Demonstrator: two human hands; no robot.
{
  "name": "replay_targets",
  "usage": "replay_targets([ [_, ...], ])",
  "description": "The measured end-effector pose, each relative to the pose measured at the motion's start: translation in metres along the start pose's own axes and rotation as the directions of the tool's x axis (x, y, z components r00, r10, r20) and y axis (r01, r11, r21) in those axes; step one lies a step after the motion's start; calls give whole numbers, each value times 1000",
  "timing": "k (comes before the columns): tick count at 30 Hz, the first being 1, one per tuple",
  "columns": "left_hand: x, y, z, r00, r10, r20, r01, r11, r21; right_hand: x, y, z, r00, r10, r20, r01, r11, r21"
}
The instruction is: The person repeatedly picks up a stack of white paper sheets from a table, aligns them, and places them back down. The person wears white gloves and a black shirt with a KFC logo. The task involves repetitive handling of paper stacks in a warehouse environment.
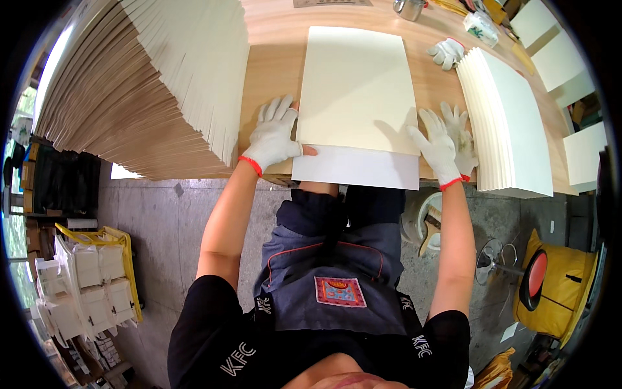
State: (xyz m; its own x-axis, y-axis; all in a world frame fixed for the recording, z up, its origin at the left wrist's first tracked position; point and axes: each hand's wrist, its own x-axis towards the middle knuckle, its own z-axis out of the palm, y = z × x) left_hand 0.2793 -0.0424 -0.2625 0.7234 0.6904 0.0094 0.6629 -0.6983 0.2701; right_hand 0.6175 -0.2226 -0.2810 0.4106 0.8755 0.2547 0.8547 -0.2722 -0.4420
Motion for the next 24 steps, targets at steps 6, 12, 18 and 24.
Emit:
replay_targets([
  [6, -37, 2, 2, 989, 74, -125, -81, 996, -49, -61, -29, -24, 996, -70, 46, 77, 981, -178],
  [12, -39, 5, 2, 993, 59, -102, -64, 997, -46, -68, -36, -11, 993, -75, -86, 55, 976, -209],
  [18, -40, 4, 5, 989, 56, -139, -66, 996, -64, -69, -40, -15, 994, -58, -91, 42, 984, -174],
  [24, -41, 3, 6, 982, 63, -178, -81, 992, -93, -68, -40, -14, 997, -48, -65, 37, 986, -163],
])
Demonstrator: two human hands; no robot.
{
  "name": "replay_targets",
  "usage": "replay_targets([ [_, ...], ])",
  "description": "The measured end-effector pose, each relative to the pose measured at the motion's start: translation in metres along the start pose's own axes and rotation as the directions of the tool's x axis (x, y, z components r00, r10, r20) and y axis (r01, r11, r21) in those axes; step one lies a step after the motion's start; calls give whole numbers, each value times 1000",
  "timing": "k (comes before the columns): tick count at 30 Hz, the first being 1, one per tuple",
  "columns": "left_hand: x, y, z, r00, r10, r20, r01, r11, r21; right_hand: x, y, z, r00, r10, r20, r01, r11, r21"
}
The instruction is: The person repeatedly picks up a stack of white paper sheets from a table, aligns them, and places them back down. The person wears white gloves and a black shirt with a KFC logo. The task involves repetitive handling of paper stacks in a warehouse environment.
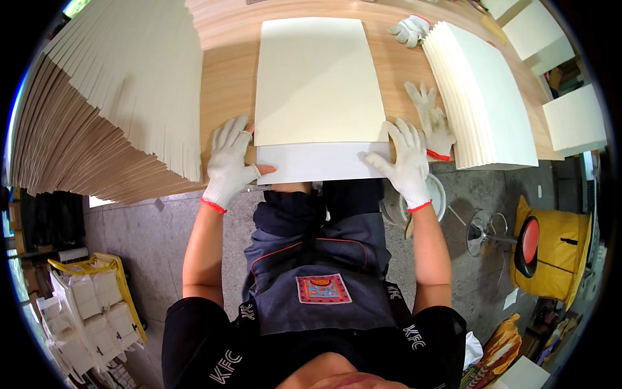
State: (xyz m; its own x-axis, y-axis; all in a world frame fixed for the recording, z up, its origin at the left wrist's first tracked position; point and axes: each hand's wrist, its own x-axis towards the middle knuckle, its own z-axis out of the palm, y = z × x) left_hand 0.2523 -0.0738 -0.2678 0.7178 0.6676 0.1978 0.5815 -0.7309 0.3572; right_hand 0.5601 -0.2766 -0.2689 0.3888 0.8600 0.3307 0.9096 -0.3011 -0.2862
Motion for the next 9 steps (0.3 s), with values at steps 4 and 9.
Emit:
replay_targets([
  [4, 0, -4, 2, 999, 53, -14, -52, 999, 7, -1, 2, -1, 1000, -18, -8, 18, 1000, -7],
  [9, -2, -3, -1, 999, 20, 27, -21, 999, 34, -2, 8, 2, 1000, -14, 19, 14, 999, 29],
])
